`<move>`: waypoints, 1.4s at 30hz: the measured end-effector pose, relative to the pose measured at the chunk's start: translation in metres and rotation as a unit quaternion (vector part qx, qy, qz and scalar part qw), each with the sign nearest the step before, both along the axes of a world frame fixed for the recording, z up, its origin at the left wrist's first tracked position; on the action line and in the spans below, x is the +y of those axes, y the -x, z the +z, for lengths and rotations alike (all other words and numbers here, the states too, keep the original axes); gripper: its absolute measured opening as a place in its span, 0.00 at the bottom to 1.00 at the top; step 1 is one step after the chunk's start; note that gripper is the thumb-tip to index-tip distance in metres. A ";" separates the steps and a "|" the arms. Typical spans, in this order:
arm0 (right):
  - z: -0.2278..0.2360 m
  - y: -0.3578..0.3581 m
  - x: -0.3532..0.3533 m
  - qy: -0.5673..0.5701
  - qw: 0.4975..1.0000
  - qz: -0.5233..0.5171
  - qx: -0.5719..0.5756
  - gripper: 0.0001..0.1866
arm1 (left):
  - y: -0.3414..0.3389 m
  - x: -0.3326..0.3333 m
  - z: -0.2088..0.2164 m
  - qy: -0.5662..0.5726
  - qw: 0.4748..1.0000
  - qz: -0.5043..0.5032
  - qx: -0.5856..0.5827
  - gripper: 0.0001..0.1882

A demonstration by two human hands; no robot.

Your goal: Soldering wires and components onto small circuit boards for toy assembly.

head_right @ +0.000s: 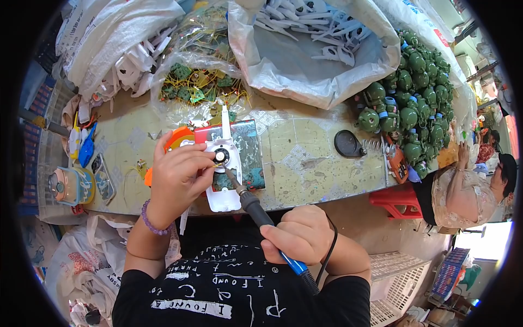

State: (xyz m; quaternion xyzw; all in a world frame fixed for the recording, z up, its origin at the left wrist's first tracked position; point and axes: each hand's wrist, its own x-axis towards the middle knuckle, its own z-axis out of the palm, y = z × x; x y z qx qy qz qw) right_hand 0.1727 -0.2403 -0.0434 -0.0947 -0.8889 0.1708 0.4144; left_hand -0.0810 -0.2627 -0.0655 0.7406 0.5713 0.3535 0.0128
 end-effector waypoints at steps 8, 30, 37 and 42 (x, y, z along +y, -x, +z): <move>0.006 -0.004 0.005 0.013 1.000 -0.001 -0.016 0.12 | 0.001 -0.002 0.002 0.003 1.000 0.001 0.010 0.03; -0.058 0.004 -0.008 0.143 0.936 -0.177 0.269 0.14 | 0.015 -0.023 0.003 0.051 0.997 0.060 -0.024 0.10; -0.059 0.003 -0.008 0.179 0.915 -0.204 0.298 0.14 | 0.027 -0.015 0.016 0.036 0.999 0.010 0.000 0.10; -0.059 0.002 -0.007 0.166 0.921 -0.196 0.292 0.14 | 0.036 0.001 0.024 0.064 0.996 0.015 0.067 0.09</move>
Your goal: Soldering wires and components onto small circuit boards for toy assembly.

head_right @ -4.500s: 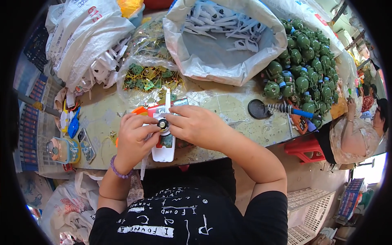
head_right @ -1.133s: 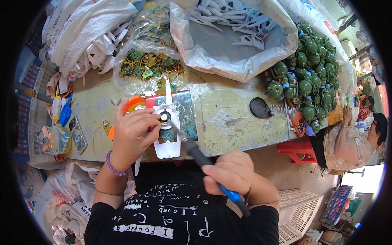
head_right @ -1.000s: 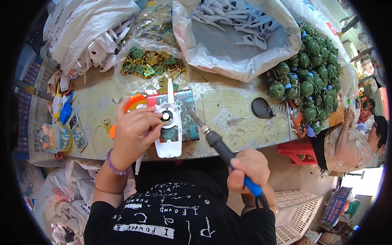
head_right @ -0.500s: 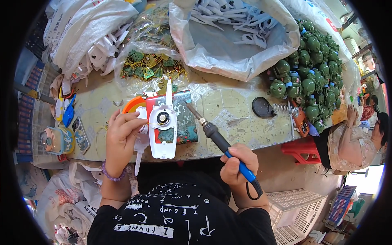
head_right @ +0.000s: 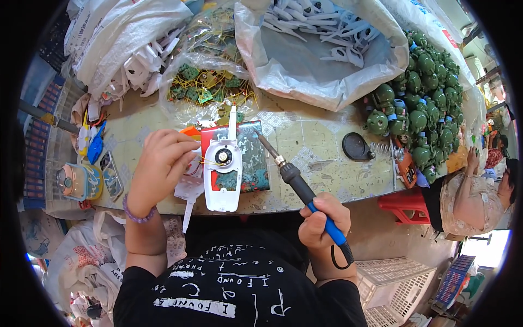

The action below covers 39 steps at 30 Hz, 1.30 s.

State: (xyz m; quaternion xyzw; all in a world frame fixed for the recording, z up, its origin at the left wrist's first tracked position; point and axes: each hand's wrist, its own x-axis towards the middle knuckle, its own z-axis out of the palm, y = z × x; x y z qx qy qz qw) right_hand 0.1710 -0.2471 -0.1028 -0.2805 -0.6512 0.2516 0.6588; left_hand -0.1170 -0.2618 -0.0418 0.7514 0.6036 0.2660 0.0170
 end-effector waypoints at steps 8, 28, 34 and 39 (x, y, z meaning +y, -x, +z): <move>-0.003 -0.004 -0.001 0.001 1.000 -0.003 0.014 0.14 | 0.009 0.014 0.014 0.172 0.980 -0.068 -0.074 0.04; 0.009 -0.001 -0.004 -0.001 0.998 0.028 -0.061 0.16 | -0.048 -0.004 -0.017 -0.039 0.996 0.013 -0.077 0.05; 0.015 -0.012 0.000 -0.048 0.987 0.135 -0.071 0.07 | -0.044 -0.002 -0.018 -0.032 0.992 0.005 -0.124 0.05; 0.021 -0.008 0.000 -0.053 0.978 0.133 -0.150 0.11 | -0.040 -0.001 -0.016 0.020 0.988 0.009 -0.150 0.05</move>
